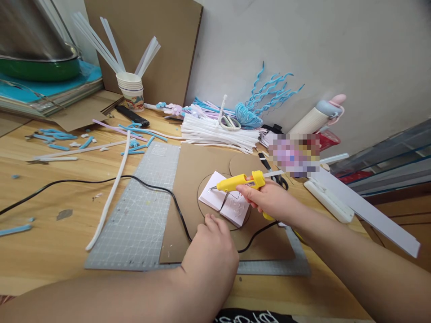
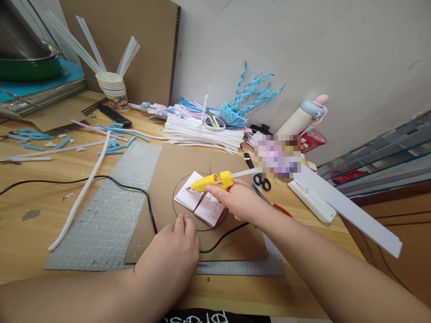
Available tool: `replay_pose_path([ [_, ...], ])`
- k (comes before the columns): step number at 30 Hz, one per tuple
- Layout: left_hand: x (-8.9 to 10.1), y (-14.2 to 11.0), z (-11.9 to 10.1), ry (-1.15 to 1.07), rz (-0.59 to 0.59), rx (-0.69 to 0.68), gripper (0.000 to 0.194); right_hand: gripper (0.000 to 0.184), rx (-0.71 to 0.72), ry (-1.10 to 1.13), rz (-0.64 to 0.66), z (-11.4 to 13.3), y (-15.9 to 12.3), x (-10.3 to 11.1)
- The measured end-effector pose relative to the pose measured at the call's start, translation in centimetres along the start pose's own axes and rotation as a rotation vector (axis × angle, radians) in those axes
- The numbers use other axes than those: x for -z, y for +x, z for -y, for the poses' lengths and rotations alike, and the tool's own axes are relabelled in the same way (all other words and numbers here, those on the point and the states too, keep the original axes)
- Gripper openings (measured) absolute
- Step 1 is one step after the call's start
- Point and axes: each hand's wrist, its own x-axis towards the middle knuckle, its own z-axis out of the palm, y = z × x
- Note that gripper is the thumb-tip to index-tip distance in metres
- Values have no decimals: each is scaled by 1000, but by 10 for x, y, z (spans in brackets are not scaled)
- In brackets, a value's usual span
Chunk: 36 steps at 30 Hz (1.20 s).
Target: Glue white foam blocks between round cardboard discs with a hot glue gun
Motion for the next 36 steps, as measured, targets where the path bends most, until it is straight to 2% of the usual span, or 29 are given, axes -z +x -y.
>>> replay_pose_path([
  [9, -6, 2, 0, 6, -6, 0, 40, 41, -3, 101, -49, -7, 8, -2],
  [18, -8, 1, -2, -16, -54, 7, 39, 43, 23, 44, -96, -6, 11, 0],
  [22, -7, 2, -2, -13, -51, 5, 38, 41, 36, 115, -64, -7, 11, 1],
  [26, -4, 2, 0, -1, -23, 4, 37, 44, 96, 83, -6, -6, 8, 6],
  [36, -6, 1, 0, 22, -45, 18, 36, 40, 35, 80, -49, -6, 11, 2],
])
